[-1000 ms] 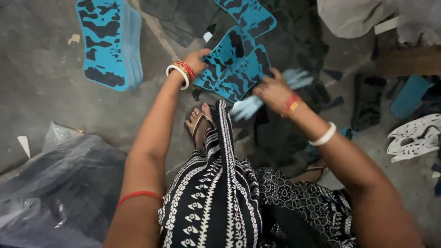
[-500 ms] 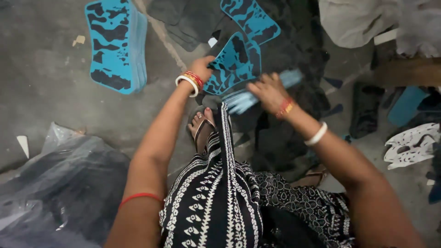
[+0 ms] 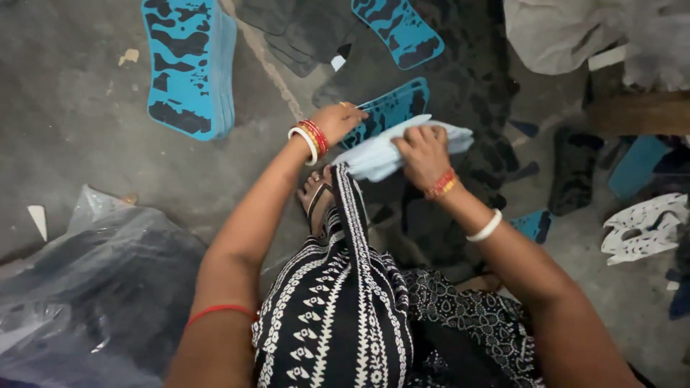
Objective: Sorting and stacking patterned fabric pieces for shoe manufacturing on a production floor.
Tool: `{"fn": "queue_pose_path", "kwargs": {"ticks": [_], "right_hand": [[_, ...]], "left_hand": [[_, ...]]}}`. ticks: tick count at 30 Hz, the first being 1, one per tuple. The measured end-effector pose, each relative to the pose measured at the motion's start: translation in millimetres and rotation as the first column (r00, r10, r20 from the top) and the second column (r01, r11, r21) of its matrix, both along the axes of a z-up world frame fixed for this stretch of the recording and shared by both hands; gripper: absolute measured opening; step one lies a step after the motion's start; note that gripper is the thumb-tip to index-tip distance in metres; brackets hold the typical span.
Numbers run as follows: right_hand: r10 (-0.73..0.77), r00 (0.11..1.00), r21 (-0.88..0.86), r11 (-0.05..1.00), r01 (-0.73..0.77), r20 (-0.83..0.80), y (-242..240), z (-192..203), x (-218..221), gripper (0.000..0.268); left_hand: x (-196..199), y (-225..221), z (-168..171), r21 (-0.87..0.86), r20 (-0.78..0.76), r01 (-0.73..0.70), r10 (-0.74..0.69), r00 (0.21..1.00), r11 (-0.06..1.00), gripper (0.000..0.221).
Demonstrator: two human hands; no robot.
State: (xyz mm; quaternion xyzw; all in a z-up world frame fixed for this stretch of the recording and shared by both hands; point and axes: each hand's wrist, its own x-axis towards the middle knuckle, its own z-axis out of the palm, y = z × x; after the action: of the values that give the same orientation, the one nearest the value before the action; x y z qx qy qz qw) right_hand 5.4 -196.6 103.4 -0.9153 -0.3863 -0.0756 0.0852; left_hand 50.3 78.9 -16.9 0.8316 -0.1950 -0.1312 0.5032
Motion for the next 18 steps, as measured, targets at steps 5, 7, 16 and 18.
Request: {"fn": "queue_pose_path", "kwargs": {"ticks": [5, 7, 16, 18], "right_hand": [[0.01, 0.996, -0.004, 1.0, -0.011, -0.092, -22.6, 21.2, -12.1, 0.033], [0.018, 0.995, -0.031, 0.999, -0.021, -0.103, -23.2, 23.8, 1.8, 0.034], [0.225, 0.802, 0.011, 0.965, -0.263, -0.554, -11.8, 17.3, 62.1, 0.036], [0.318, 0.883, 0.02, 0.943, -0.332, -0.347, -7.5, 30.8, 55.1, 0.048]], "left_hand": [[-2.9, -0.9, 55.9, -0.007, -0.289, -0.143, 0.135, 0.948, 0.99, 0.035], [-0.3, -7.7, 36.1, 0.036, -0.48, -0.177, 0.172, 0.86, 0.984, 0.047], [8.7, -28.4, -48.9, -0.356, -0.717, -0.151, -0.166, 0.677, 0.922, 0.03], [-1.2, -41.6, -118.1, -0.711, -0.565, -0.146, -0.436, 0.7, 0.688, 0.024]]}}
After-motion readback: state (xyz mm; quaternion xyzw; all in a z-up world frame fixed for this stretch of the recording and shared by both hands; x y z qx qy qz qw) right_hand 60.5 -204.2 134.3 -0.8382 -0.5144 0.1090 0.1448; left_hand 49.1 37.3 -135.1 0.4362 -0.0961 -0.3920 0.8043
